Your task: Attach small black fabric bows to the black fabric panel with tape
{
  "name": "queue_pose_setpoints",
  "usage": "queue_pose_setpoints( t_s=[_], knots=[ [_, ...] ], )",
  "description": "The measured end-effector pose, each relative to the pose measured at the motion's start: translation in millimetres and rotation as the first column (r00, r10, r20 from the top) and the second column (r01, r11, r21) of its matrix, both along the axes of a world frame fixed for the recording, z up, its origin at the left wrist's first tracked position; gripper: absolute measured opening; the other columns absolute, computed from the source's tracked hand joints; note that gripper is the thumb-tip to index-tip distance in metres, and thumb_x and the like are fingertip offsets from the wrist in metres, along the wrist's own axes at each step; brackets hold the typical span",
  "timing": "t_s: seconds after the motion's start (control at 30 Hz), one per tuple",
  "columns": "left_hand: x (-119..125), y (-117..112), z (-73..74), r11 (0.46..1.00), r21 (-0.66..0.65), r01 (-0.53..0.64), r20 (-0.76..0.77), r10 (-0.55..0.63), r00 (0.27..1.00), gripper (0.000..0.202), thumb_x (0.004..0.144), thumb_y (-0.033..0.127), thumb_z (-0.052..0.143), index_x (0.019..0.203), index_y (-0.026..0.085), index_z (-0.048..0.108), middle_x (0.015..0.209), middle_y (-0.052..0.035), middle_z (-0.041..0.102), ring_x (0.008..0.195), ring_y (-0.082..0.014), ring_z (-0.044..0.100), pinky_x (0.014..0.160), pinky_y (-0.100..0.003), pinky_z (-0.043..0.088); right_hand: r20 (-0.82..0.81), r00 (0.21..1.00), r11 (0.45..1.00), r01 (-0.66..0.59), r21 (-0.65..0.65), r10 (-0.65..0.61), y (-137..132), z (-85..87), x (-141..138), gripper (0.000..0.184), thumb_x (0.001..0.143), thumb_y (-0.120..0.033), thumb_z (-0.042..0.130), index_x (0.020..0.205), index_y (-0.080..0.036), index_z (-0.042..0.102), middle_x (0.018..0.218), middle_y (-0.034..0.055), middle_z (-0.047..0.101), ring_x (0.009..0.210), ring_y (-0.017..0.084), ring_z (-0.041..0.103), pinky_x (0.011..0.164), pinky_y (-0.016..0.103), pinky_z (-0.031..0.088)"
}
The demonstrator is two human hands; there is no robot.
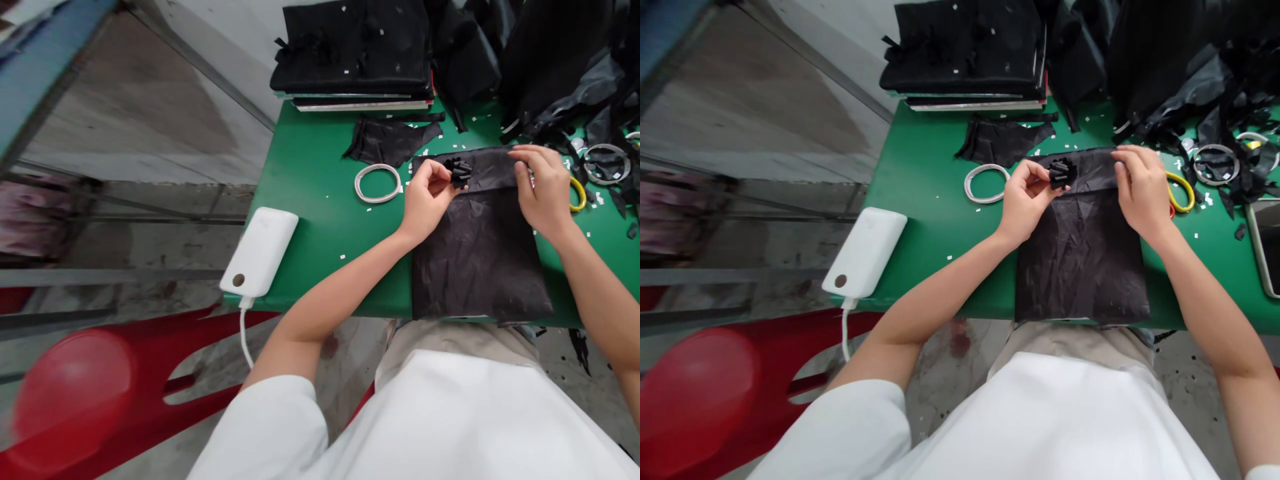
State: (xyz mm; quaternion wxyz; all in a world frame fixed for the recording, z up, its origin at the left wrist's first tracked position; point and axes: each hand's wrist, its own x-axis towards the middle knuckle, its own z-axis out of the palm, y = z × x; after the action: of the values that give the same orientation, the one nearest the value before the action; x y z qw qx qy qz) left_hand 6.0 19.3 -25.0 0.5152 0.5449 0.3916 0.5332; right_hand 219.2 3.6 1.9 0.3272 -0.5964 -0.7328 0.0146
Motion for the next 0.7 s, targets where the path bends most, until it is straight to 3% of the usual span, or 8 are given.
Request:
queue_pose_setpoints(
  t_s=[0.17,0.27,0.37,0.47,0.57,0.7],
  knots=[
    [2.6,-17.9,10.5,0.992,0.091,0.084,-0.078,-0.077,0.994,0.023,0.076,0.005,0.064,0.082,0.02,0.047,0.085,0.0034,0.066,0.084,-0.0082,0.07,0.084,-0.023,0.058,-0.124,0.95,0.951,-0.297,-0.083,0.286,-17.9,6.6,-21.4,0.038,0.092,-0.047,0.051,0.118,-0.022,0.064,0.115,0.0108,0.072,0.109,0.029,0.066,0.095,0.047,0.052],
    [2.2,-21.6,14.5,0.995,0.085,0.057,-0.122,-0.046,0.991,0.025,0.076,0.004,0.061,0.077,0.02,0.043,0.085,0.0029,0.07,0.085,-0.0095,0.072,0.082,-0.024,0.059,-0.102,0.924,0.919,-0.38,-0.105,0.37,-22.9,6.8,-27.0,0.044,0.088,-0.051,0.055,0.119,-0.022,0.063,0.114,0.0118,0.071,0.108,0.032,0.064,0.096,0.05,0.051],
    [1.0,-20.2,18.6,0.999,0.034,0.025,-0.131,-0.021,0.991,0.032,0.076,0.007,0.066,0.073,0.021,0.037,0.08,0.0034,0.072,0.081,-0.0105,0.072,0.076,-0.024,0.059,-0.094,0.918,0.913,-0.393,-0.107,0.385,-22.1,5.4,-27.9,0.047,0.085,-0.055,0.057,0.117,-0.021,0.064,0.111,0.0124,0.072,0.106,0.034,0.064,0.094,0.051,0.051],
    [0.3,-18.0,22.7,0.997,-0.027,0.074,-0.077,-0.076,0.994,0.039,0.075,0.015,0.076,0.074,0.021,0.038,0.078,0.0036,0.072,0.08,-0.0117,0.072,0.078,-0.027,0.059,-0.134,0.927,0.926,-0.365,-0.099,0.351,-21.2,4.7,-28.8,0.044,0.083,-0.052,0.061,0.114,-0.022,0.064,0.105,0.0112,0.072,0.1,0.031,0.066,0.09,0.048,0.053],
    [1.4,-17.6,24.1,0.985,-0.094,0.145,-0.021,-0.148,0.989,0.045,0.073,0.032,0.084,0.076,0.021,0.04,0.077,0.0033,0.072,0.079,-0.0135,0.074,0.077,-0.028,0.061,-0.294,0.907,0.93,-0.348,-0.118,0.302,-23.0,6.1,-30.3,0.037,0.085,-0.048,0.062,0.112,-0.022,0.063,0.104,0.0088,0.072,0.092,0.025,0.068,0.084,0.041,0.056],
    [3.7,-18.8,21.1,0.945,-0.227,0.237,0.104,-0.218,0.97,0.05,0.071,0.05,0.083,0.08,0.022,0.043,0.074,0.004,0.07,0.072,-0.0146,0.074,0.072,-0.029,0.062,-0.529,0.794,0.877,-0.447,-0.176,0.299,-25.7,9.9,-29.5,0.05,0.083,-0.053,0.067,0.122,-0.024,0.059,0.111,0.0068,0.069,0.094,0.022,0.068,0.08,0.036,0.058]
  ],
)
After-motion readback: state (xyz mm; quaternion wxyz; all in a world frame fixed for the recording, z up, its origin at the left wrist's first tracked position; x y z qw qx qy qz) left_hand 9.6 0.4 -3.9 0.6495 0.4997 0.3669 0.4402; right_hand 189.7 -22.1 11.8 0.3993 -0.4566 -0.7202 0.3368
